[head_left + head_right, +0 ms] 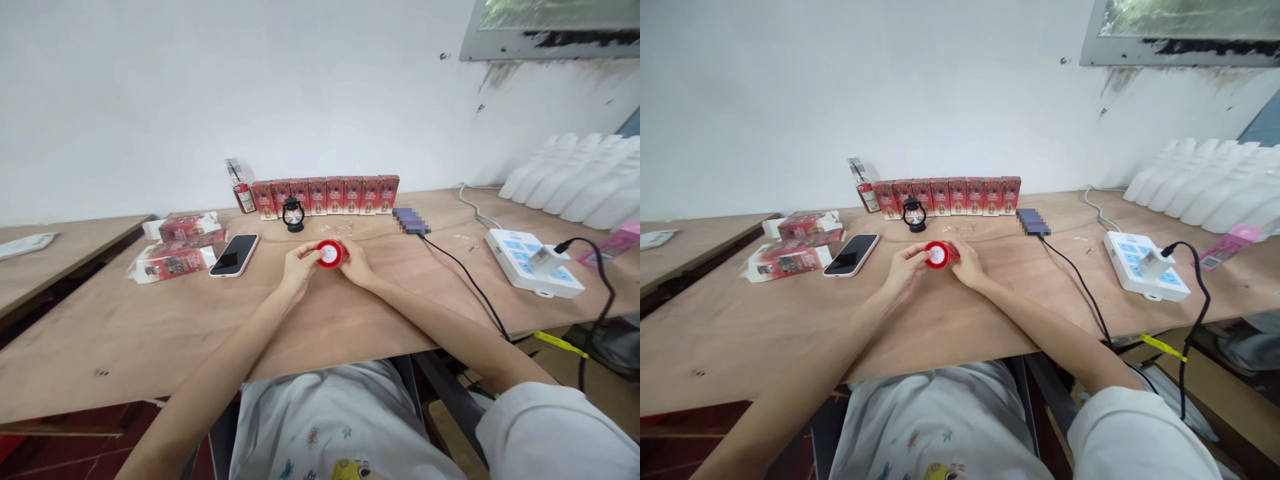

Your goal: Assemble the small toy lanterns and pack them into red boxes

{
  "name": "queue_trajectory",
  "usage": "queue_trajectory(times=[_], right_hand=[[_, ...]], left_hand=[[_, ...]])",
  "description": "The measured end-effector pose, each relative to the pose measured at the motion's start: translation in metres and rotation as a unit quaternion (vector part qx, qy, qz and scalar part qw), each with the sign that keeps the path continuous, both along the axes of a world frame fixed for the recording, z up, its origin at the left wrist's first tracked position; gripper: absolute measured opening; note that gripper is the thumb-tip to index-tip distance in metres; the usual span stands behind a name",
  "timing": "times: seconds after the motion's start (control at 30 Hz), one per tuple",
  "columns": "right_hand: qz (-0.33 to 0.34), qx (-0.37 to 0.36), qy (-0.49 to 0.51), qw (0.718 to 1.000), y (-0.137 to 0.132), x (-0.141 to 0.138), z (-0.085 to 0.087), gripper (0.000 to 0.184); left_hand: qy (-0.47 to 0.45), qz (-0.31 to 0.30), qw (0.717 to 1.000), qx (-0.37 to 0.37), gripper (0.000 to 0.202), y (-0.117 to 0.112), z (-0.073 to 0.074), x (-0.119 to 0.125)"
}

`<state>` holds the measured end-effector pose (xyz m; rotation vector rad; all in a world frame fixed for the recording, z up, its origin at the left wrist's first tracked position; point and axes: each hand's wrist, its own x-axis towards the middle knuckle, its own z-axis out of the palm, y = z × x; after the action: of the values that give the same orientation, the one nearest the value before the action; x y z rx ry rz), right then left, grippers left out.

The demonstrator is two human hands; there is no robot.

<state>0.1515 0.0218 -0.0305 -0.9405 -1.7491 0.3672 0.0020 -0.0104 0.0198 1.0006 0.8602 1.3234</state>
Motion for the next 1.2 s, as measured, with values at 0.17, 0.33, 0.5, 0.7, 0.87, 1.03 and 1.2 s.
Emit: queue_trajectory(times=[0.17,0.33,0.5,0.7,0.87,1.03,1.2], right_hand=[[-0.015,-0.004,-0.001,1.000,-0.001,-0.001,0.001,0.038],[-0.018,-0.003,0.012,1.000,0.002,-0.003,-0.002,0.036],[-0.011,0.002,0.019,1.000,0.003,-0.003,-0.002,0.035],[-0.005,0.014,0.030,0.999,0.003,-0.002,0.000,0.035],[0.022,-0.016,0.044,0.999,0.001,-0.004,0.000,0.040],[-0.006,-0.068,0.126,0.990,0.009,-0.004,-0.003,0.045],[-0.099,-0.068,0.189,0.975,0.027,0.009,-0.010,0.051]], left_hand=[[-0.003,0.007,1.000,0.001,0.030,-0.001,0.001,0.001],[-0.011,0.008,1.000,0.004,0.031,0.000,-0.002,0.002],[0.012,0.006,0.999,0.029,0.035,0.000,-0.003,0.001],[0.041,0.011,0.997,0.065,0.038,0.001,-0.007,0.001],[0.069,0.031,0.990,0.116,0.039,0.004,-0.011,0.002],[0.137,0.071,0.975,0.156,0.039,0.021,-0.019,-0.006],[0.410,0.105,0.888,0.181,0.022,0.053,-0.036,-0.023]])
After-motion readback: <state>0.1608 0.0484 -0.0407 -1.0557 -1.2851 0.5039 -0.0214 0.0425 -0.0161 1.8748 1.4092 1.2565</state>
